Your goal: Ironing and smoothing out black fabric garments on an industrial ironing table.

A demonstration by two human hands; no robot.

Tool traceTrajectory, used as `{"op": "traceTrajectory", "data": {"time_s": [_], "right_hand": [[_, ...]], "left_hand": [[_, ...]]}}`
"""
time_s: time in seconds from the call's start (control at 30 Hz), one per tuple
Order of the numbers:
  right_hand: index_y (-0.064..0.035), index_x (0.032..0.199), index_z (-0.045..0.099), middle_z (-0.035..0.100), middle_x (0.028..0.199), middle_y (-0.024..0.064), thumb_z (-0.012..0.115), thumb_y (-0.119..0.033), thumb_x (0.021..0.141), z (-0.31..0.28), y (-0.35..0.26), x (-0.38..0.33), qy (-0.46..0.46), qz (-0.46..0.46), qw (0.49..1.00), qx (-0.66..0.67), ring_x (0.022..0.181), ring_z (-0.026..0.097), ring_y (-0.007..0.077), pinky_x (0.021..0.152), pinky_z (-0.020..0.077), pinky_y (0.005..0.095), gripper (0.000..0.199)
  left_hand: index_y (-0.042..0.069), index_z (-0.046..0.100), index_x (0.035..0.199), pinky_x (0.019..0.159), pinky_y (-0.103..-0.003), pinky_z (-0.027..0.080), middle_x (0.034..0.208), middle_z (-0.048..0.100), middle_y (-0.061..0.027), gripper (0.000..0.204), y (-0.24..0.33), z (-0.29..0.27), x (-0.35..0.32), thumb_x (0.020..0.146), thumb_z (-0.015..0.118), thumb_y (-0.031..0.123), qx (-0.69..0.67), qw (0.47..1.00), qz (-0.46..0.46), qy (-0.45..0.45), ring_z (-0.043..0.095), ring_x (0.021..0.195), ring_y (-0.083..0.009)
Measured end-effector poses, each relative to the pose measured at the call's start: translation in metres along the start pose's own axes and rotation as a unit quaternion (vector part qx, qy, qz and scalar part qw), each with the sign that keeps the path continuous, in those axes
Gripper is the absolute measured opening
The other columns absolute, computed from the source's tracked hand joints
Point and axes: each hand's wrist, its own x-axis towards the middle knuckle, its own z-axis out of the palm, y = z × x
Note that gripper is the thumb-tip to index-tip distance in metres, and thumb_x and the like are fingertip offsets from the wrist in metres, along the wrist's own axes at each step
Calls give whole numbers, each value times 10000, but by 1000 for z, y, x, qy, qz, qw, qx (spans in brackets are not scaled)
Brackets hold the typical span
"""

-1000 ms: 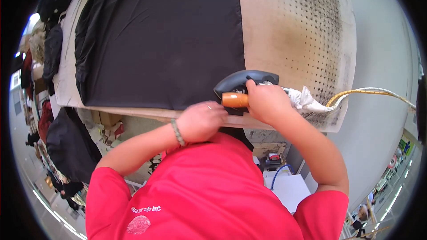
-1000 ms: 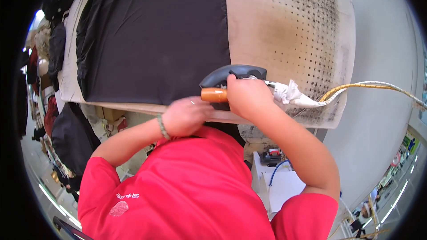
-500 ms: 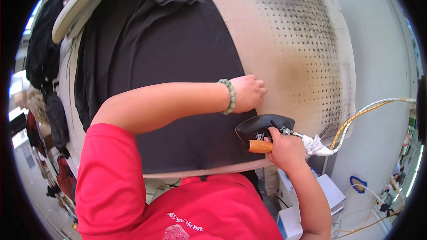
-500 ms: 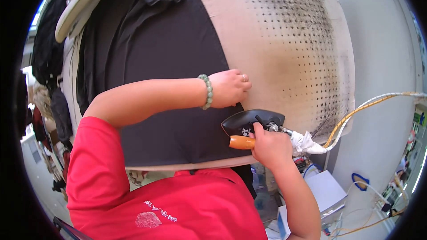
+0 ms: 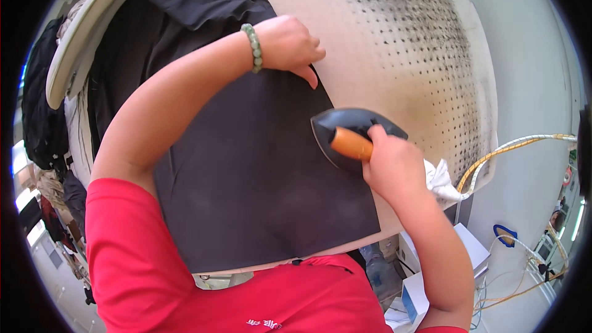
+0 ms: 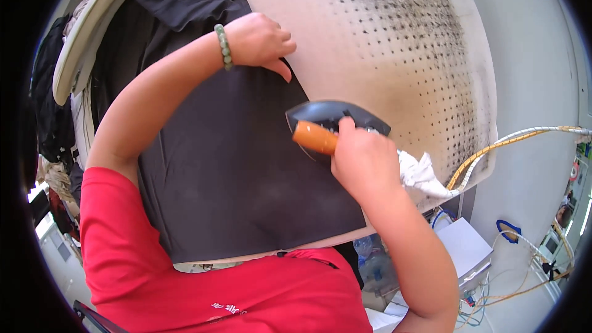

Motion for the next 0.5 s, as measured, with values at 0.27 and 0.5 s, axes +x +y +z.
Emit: {"op": "traceTrajectory", "data": {"time_s": [0.27, 0.5], "right_hand": [[5, 963, 640, 730, 859, 189, 637, -71, 846, -41, -55, 125, -20, 34, 999, 14, 843, 724, 382, 764, 580, 460, 140], [-18, 992, 633, 732, 865, 183, 595, -100, 892, -52, -61, 150, -21, 35, 999, -11, 835, 724, 374, 755, 581, 452, 135]], "left_hand": [[72, 578, 745, 604, -408, 526, 711, 640, -90, 616, -56, -20, -37, 809, 663, 679, 41, 979, -181, -80, 669, 678, -309], [72, 702, 886, 715, -470, 526, 804, 686, -165, 382, -97, -81, -77, 757, 801, 416, -32, 939, -297, -171, 672, 802, -380]]}}
